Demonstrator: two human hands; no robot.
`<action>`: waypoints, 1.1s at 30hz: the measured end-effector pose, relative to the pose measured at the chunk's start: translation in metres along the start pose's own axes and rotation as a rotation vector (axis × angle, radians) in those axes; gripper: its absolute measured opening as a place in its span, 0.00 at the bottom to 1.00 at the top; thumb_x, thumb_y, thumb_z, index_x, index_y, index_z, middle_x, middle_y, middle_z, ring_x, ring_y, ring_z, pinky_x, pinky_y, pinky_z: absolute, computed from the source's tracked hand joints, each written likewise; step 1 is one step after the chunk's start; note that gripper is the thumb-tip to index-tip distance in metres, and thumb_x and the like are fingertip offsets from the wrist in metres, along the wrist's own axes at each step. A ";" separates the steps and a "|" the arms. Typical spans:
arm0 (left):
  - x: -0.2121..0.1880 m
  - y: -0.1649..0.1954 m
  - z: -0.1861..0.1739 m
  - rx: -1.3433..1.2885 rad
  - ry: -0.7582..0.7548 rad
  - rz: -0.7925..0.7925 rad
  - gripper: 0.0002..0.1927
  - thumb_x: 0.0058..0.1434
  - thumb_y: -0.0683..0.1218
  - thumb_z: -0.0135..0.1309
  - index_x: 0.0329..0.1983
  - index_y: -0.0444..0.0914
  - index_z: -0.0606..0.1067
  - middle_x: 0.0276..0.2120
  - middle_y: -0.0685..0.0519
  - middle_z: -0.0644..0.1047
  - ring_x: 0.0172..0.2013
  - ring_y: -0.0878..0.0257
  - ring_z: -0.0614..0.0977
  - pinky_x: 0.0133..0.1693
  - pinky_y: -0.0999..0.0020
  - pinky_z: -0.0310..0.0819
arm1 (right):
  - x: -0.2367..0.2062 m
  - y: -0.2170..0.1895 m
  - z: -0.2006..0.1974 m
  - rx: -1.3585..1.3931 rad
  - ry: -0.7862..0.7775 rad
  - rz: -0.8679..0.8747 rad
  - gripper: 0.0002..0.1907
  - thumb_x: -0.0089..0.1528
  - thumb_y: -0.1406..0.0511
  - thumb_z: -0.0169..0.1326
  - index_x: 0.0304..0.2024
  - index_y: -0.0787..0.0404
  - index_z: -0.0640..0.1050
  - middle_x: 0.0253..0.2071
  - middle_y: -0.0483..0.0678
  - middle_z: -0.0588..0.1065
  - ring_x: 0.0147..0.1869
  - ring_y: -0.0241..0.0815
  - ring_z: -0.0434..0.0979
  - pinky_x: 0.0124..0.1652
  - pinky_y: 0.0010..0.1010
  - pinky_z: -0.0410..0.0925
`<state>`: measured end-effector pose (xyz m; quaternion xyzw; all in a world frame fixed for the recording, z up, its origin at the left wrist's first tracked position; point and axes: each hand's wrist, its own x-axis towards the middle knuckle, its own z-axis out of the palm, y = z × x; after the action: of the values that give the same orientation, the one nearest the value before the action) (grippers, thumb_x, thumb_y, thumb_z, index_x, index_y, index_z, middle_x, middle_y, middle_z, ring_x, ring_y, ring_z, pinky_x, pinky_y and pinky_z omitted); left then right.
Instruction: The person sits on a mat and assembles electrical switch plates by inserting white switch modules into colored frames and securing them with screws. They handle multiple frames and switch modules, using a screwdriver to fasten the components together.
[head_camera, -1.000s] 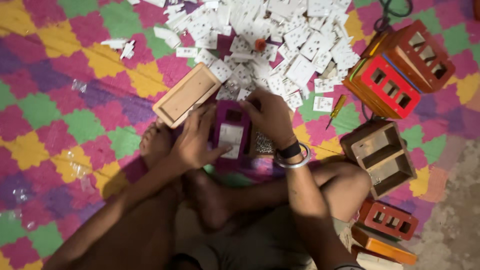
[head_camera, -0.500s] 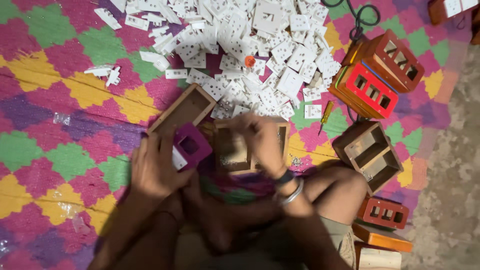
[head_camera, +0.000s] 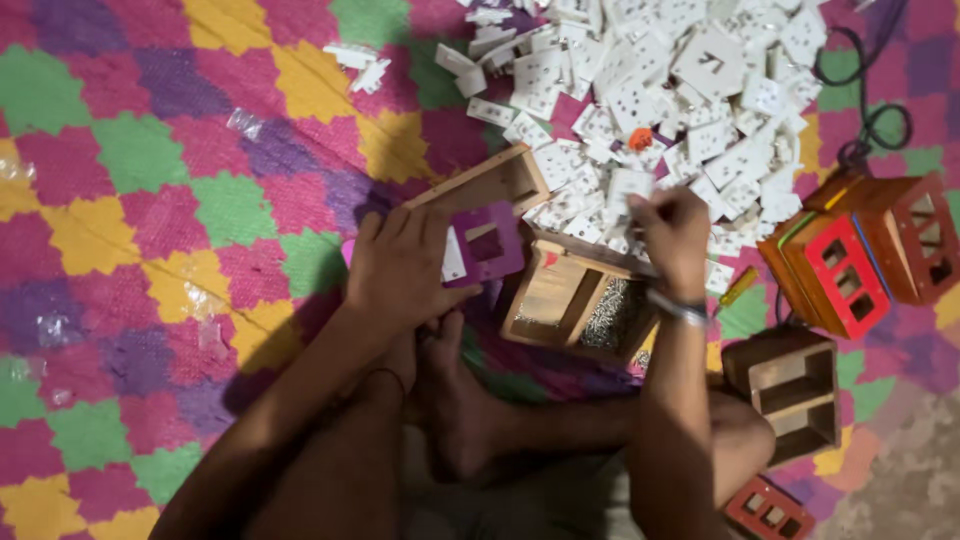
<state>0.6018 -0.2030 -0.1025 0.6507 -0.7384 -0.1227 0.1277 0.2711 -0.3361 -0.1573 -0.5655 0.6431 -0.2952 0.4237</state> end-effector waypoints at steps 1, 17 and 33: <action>0.002 0.000 -0.002 0.016 0.010 0.012 0.51 0.40 0.72 0.66 0.60 0.36 0.71 0.46 0.49 0.75 0.49 0.52 0.74 0.49 0.51 0.63 | -0.018 -0.007 -0.003 0.143 0.008 -0.023 0.10 0.67 0.68 0.62 0.34 0.64 0.73 0.28 0.47 0.75 0.29 0.37 0.77 0.30 0.27 0.70; -0.013 0.028 -0.013 0.032 0.122 0.253 0.49 0.41 0.64 0.67 0.64 0.35 0.71 0.47 0.49 0.76 0.47 0.55 0.76 0.49 0.54 0.66 | -0.156 -0.080 0.070 0.233 -0.096 -0.014 0.05 0.66 0.71 0.59 0.44 0.66 0.77 0.29 0.41 0.76 0.29 0.25 0.75 0.29 0.18 0.68; -0.019 0.012 0.005 0.060 0.149 0.134 0.45 0.51 0.68 0.62 0.64 0.36 0.72 0.49 0.49 0.76 0.46 0.53 0.76 0.46 0.55 0.67 | -0.165 -0.029 0.014 -0.567 0.180 -0.091 0.07 0.61 0.68 0.61 0.40 0.65 0.79 0.31 0.55 0.77 0.31 0.50 0.78 0.32 0.39 0.69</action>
<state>0.5914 -0.1828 -0.1038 0.6106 -0.7721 -0.0430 0.1708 0.2972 -0.1789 -0.1041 -0.6613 0.7087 -0.1714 0.1764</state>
